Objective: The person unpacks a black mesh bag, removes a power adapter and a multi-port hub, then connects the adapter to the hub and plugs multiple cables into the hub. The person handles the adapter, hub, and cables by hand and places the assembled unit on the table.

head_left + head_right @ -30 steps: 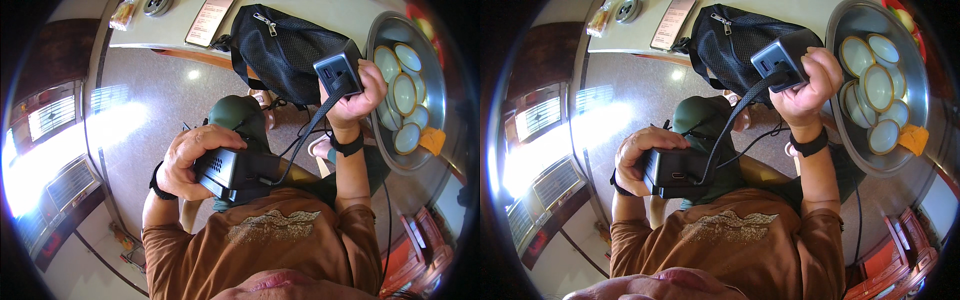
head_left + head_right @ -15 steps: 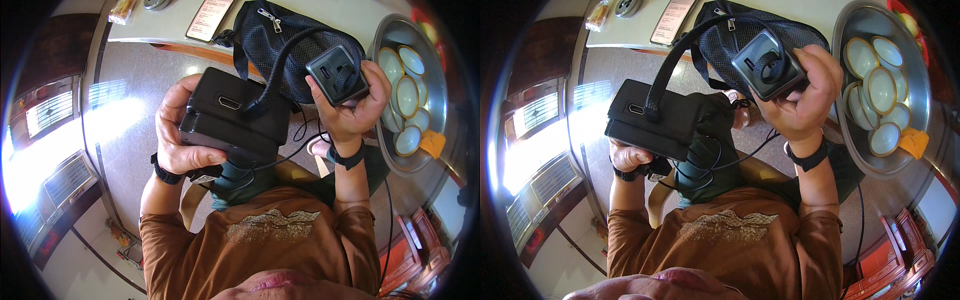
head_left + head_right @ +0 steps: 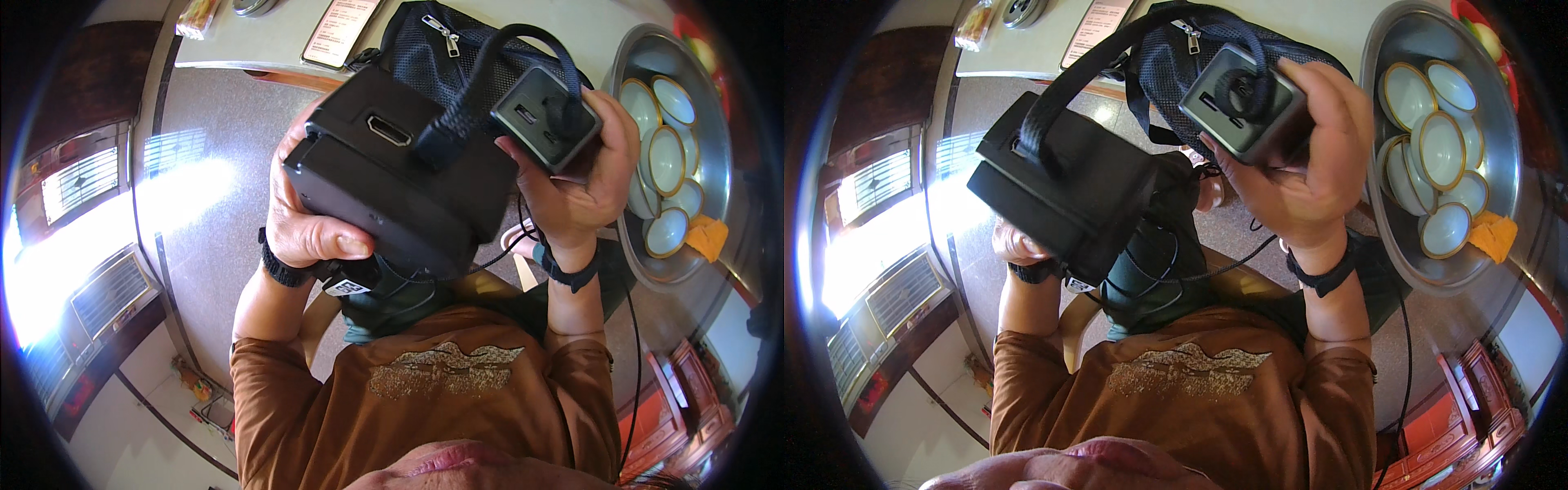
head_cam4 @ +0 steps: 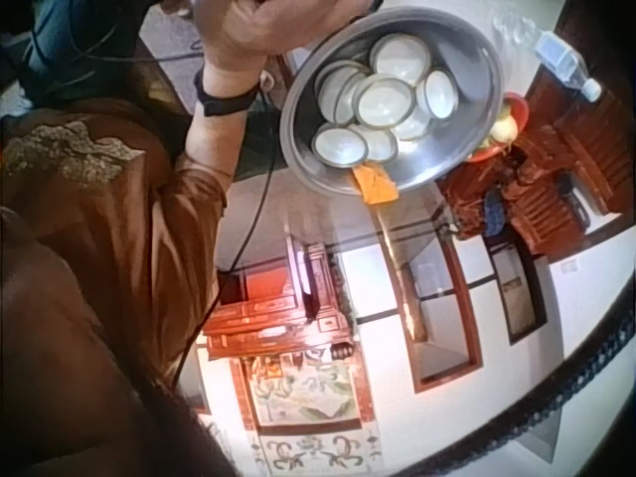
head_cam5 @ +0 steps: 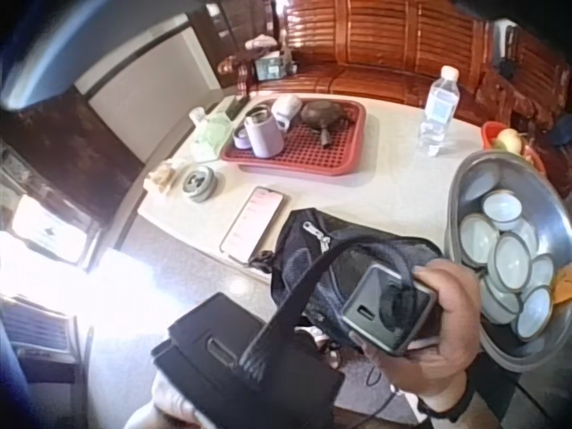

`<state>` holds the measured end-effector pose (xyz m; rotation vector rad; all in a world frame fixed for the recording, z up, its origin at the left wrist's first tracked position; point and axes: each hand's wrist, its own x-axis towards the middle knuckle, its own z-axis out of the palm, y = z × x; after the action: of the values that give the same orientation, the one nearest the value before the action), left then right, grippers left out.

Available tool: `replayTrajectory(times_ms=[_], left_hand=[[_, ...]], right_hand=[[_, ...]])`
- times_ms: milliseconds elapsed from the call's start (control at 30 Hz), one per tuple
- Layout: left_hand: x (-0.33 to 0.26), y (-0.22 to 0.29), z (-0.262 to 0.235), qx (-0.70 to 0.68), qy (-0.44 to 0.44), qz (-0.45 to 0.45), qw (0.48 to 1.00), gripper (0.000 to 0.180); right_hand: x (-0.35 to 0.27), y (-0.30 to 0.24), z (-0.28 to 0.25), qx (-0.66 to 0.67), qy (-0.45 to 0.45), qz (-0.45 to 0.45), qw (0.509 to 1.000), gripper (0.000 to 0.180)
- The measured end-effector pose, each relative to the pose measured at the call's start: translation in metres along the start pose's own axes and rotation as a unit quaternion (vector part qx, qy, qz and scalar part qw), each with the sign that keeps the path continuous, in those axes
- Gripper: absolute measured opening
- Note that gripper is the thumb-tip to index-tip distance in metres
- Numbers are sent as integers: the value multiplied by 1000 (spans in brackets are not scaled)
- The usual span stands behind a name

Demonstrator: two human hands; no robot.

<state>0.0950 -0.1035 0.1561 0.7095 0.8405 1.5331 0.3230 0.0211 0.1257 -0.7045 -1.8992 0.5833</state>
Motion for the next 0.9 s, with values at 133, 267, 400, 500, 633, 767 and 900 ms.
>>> replayTrajectory(times_ms=[133, 267, 400, 500, 633, 767, 900], left_hand=[[11, -14, -15, 3, -67, 55, 996, 114], [2, -11, -11, -39, -24, 7, 999, 102], [-3, -5, -3, -130, 57, -43, 989, 90], [3, -6, -4, -131, 26, -35, 990, 82], [14, -12, -12, -162, 20, -71, 984, 75], [21, -20, -20, -125, 47, -109, 985, 94], [26, -19, -23, -158, 3, -107, 982, 90]], right_hand=[[2, 0, 5, -9, 2, -6, 1000, 65], [2, 1, 10, -48, 9, -11, 999, 62], [2, 4, 8, -66, 7, -15, 998, 62], [2, 4, 11, -27, 55, 16, 998, 65], [10, -2, 13, 131, 92, 124, 979, 60], [26, -13, 1, 345, 73, 280, 893, 52], [42, -21, -5, 450, 44, 367, 813, 48]])
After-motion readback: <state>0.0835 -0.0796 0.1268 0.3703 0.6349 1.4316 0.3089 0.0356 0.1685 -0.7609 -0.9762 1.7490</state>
